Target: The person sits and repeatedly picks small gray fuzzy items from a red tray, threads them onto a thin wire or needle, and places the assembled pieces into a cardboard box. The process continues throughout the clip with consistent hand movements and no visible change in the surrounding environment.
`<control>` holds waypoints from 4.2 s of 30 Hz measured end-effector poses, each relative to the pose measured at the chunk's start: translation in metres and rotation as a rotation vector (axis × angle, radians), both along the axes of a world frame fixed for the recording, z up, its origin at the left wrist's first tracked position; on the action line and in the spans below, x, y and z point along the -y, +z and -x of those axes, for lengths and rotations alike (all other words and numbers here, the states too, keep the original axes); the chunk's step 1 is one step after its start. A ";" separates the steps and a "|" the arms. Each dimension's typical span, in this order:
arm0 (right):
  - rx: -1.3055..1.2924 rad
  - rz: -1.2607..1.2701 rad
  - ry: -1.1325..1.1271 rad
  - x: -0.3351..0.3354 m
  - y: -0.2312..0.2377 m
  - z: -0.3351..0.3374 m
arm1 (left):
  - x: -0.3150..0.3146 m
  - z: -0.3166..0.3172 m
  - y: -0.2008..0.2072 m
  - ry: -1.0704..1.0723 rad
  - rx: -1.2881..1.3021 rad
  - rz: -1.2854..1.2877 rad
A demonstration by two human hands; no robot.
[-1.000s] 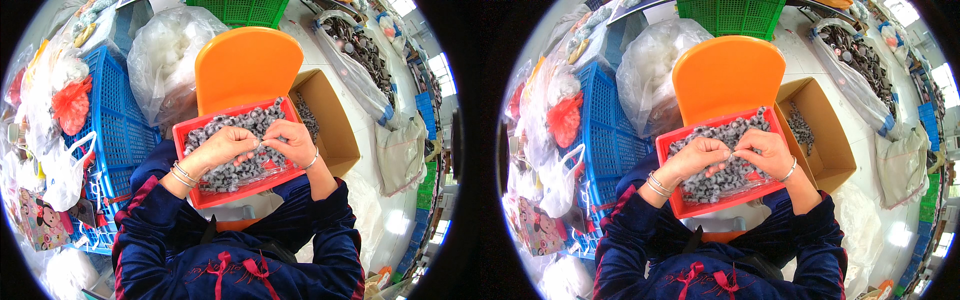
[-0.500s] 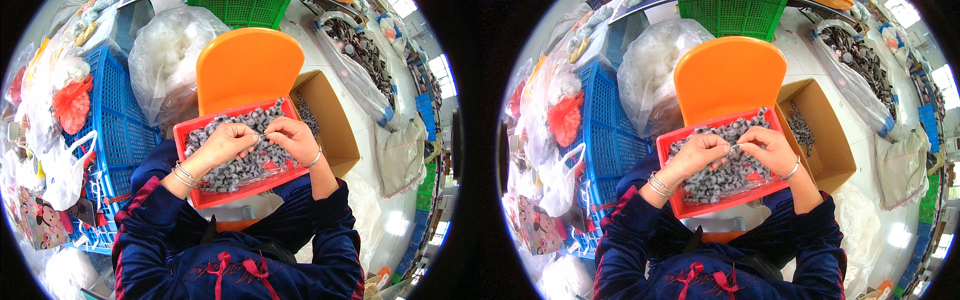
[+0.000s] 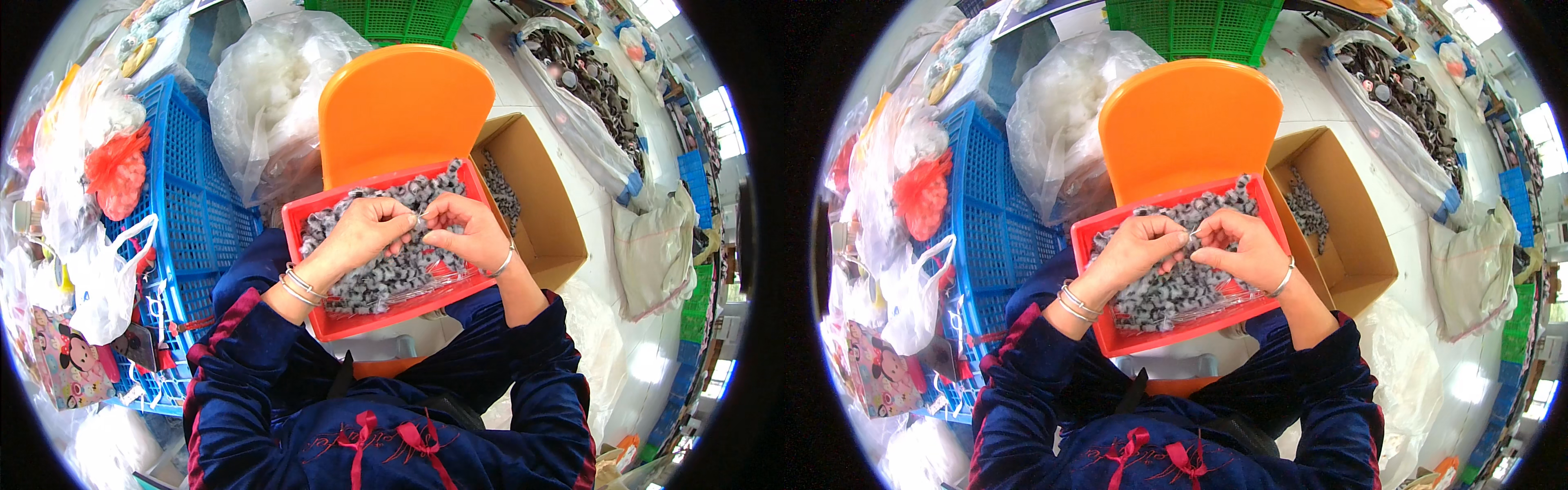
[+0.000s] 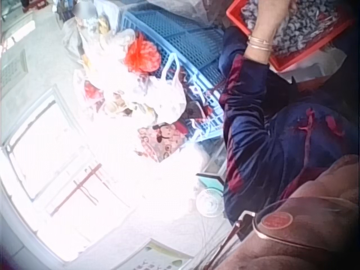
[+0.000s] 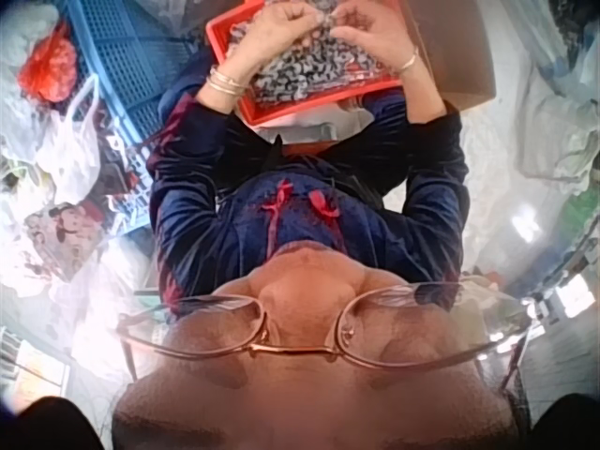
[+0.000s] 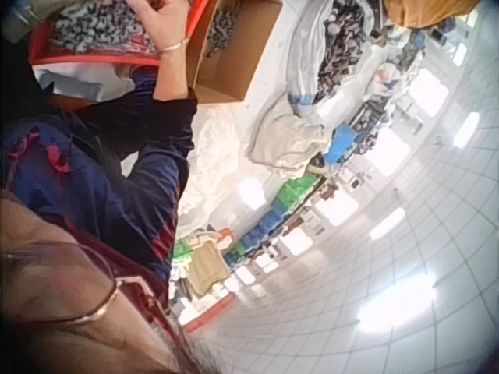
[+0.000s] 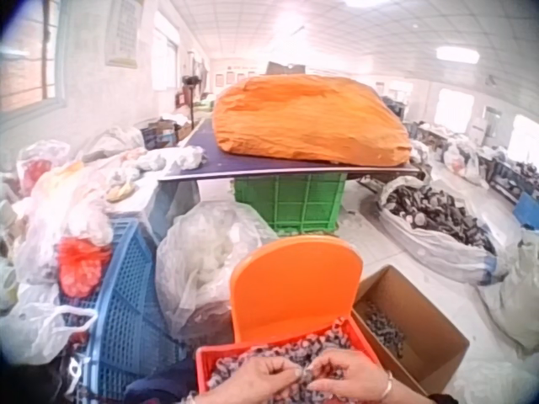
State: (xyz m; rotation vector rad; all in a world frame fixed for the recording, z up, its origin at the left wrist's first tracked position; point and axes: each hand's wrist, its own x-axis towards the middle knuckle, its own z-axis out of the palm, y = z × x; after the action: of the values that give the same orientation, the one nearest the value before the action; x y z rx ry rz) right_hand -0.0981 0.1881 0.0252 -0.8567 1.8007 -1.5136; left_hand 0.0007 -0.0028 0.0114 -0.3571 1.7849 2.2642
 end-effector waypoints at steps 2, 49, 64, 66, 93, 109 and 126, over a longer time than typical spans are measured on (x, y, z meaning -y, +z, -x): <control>0.053 -0.071 -0.041 0.002 -0.007 -0.004 | -0.001 0.000 0.000 0.014 -0.021 0.006; -0.686 -0.183 -0.236 0.029 -0.013 -0.011 | -0.013 0.001 -0.011 0.158 -0.164 0.485; 0.492 0.128 -0.228 0.022 -0.028 -0.004 | -0.012 -0.001 -0.001 0.137 -0.060 0.121; 0.504 0.118 -0.229 0.023 -0.028 -0.004 | -0.015 -0.002 0.001 0.140 -0.040 0.105; 0.312 0.080 -0.328 0.026 -0.030 -0.016 | -0.018 -0.004 0.002 0.146 -0.061 0.181; 0.260 0.013 -0.248 0.016 -0.025 0.004 | -0.011 -0.002 0.003 0.042 -0.007 0.099; 0.279 0.082 -0.282 0.013 -0.018 0.000 | -0.013 -0.003 0.008 -0.011 0.044 -0.049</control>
State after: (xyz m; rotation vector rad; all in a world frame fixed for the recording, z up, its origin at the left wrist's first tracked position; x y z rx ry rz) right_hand -0.0984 0.1753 0.0075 -0.4120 1.7123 -1.7947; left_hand 0.0037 0.0105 0.0197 -0.3836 1.7029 2.2698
